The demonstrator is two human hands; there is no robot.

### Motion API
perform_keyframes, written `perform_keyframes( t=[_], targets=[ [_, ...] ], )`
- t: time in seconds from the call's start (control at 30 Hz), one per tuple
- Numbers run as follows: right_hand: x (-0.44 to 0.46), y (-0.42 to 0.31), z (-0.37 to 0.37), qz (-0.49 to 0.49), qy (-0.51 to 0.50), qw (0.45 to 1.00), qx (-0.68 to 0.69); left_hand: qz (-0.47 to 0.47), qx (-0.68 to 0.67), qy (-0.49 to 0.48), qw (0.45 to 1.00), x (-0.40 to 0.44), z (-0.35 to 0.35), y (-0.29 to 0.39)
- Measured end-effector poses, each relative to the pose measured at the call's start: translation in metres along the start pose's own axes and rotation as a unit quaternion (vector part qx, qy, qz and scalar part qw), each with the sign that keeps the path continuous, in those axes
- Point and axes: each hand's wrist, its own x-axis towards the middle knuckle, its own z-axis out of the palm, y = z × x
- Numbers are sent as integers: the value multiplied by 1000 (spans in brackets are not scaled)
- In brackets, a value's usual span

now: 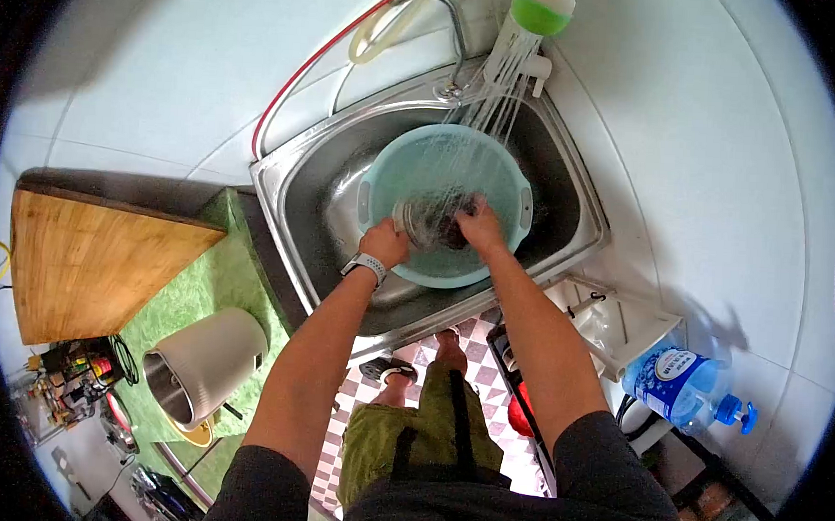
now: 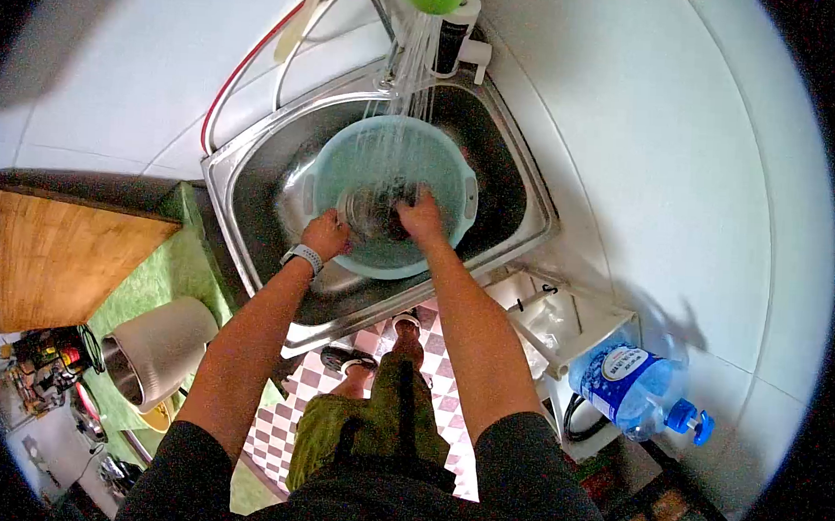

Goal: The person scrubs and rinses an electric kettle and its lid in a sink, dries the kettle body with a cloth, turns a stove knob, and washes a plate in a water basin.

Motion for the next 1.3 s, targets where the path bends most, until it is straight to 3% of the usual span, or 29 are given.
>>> perform_keyframes(
  t=[0.07, 0.13, 0.17, 0.23, 0.27, 0.37, 0.43, 0.57, 0.63, 0.67, 0.73, 0.77, 0.8, 0.83, 0.87, 0.9, 0.93, 1.03, 1.17, 1.2, 1.23, 1.3],
  targets=[
    [-2, -12, 10, -44, -33, 998, 26, 4, -21, -24, 999, 3, 4, -3],
    [12, -10, 37, -67, -92, 993, -19, 116, -93, 29, 988, -3, 4, -7],
    [6, -21, 37, -67, -93, 993, -15, 115, -88, 28, 989, 6, 11, -18],
    [-15, -52, 20, -82, -214, 965, 126, 91, -175, -10, 980, 31, 39, -44],
    [-17, -55, 16, -81, -213, 966, 126, 91, -175, -12, 980, 25, 32, -38],
    [-17, -48, 16, -115, -268, 957, 5, 87, -206, 17, 974, 5, 19, -28],
    [-1, -29, 18, -306, -290, 861, -284, 97, -331, 4, 939, 20, 39, -45],
    [-11, -20, 13, -336, -198, 827, -404, 103, -175, 11, 979, -12, 2, -3],
    [-13, -22, 24, -272, -95, 884, -369, 90, -135, -22, 987, -17, -7, 3],
    [-5, -16, 38, -271, -94, 885, -366, 90, -131, -22, 987, -14, -6, -1],
    [17, 5, 69, -193, -47, 941, -273, 123, -105, 6, 987, -3, 3, -11],
    [18, 5, 71, -192, -46, 942, -272, 124, -103, 6, 987, -1, 6, -12],
    [19, 5, 72, -122, -82, 987, -61, 136, -88, 39, 986, -1, 9, -14],
    [20, 5, 74, -47, -114, 980, 153, 147, -72, 72, 984, 0, 11, -16],
    [15, 0, 68, -48, -115, 980, 155, 147, -70, 73, 984, -5, 8, -13],
    [7, -6, 58, 50, -145, 926, 345, 138, -79, 78, 984, -12, 3, -7],
    [0, -14, 48, 143, -169, 827, 517, 130, -88, 84, 984, -16, -1, -3],
    [-4, -14, 40, 153, -128, 811, 550, 99, -117, 66, 986, -17, -3, -2],
    [-32, -38, 21, 72, -109, 866, 483, 75, -160, 50, 983, -9, 6, -8],
    [-41, -41, 25, -48, -69, 957, 279, 74, -178, 59, 980, -9, 7, -8],
    [-49, -44, 31, -167, -24, 984, 58, 73, -195, 70, 976, -8, 8, -8],
    [-62, -40, 53, -214, 25, 976, 23, 82, -153, 102, 979, -17, 6, -1]
  ],
)
